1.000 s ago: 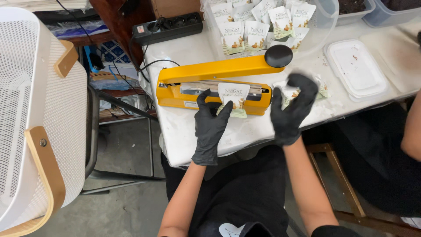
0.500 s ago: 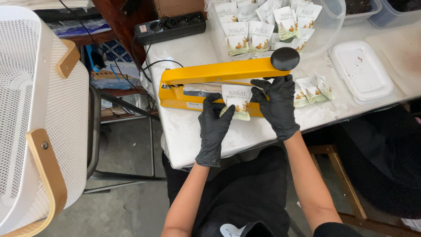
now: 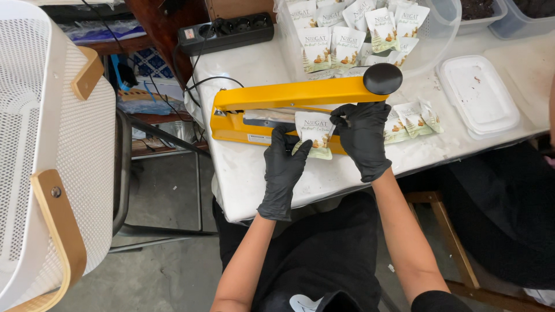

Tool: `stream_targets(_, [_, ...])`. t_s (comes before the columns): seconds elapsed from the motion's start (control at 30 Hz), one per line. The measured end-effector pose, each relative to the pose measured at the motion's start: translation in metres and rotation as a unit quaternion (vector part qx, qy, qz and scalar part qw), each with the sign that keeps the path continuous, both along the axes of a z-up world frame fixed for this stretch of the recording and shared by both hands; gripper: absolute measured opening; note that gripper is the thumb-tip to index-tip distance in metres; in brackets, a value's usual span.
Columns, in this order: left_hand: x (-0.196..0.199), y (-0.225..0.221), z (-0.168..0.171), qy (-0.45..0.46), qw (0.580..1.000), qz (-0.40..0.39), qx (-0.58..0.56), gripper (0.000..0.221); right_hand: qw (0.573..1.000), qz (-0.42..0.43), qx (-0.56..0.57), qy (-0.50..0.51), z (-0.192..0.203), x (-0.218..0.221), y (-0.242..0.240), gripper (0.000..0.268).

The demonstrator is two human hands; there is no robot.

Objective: The person packages individual small white packets of nougat into a larger container after using a yellow heat sealer by hand to seal each packet.

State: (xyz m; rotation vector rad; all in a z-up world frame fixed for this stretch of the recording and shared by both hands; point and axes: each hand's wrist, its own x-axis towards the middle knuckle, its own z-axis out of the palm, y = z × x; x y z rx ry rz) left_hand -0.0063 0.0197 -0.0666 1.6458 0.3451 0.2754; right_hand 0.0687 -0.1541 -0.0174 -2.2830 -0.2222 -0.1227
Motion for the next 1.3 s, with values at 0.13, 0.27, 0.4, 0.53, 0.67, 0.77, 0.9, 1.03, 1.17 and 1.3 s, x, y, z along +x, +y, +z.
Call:
stream_targets(0.13, [0.001,0.000,0.001,0.000,1.000,-0.003,-0.020,0.050,0.967,-0.030,-0.174,-0.184,-0.048,0.013,-0.016,0.010])
stream_targets(0.27, [0.000,0.002,0.005,-0.009,0.999,-0.003,-0.034,0.048,0.956,-0.035,-0.179,-0.228,-0.056,0.011,-0.020,0.010])
stream_targets(0.4, [-0.004,-0.001,0.002,-0.017,1.000,-0.004,-0.026,0.054,0.963,-0.042,-0.127,-0.235,-0.059,0.007,-0.024,0.015])
stream_targets(0.53, [-0.011,-0.001,0.009,-0.048,0.999,-0.007,-0.014,0.050,0.952,-0.046,-0.114,-0.279,-0.016,-0.023,-0.002,0.010])
stream_targets(0.67, [-0.012,-0.003,0.001,-0.093,0.994,-0.002,0.050,0.038,0.960,-0.045,-0.038,-0.275,0.016,-0.043,0.005,0.014])
stream_targets(0.77, [-0.011,-0.001,-0.001,-0.145,0.987,-0.015,0.063,0.032,0.973,-0.041,0.028,-0.227,0.037,-0.059,0.002,0.016])
stream_targets(0.9, [-0.020,-0.005,0.015,-0.217,0.967,-0.028,0.127,0.035,0.978,-0.027,0.132,-0.161,0.042,-0.073,-0.019,0.021])
stream_targets(1.03, [-0.008,-0.017,0.005,-0.240,0.953,-0.084,0.166,0.034,0.983,0.001,0.159,-0.094,0.043,-0.073,-0.035,0.024])
stream_targets(1.17, [-0.007,-0.029,0.028,-0.241,0.947,-0.147,0.154,0.030,0.965,0.026,0.258,0.037,0.036,-0.069,-0.049,0.018])
stream_targets(1.3, [-0.002,-0.041,0.025,-0.262,0.948,-0.174,0.043,0.028,0.932,-0.028,0.339,0.125,0.039,-0.069,-0.045,0.012])
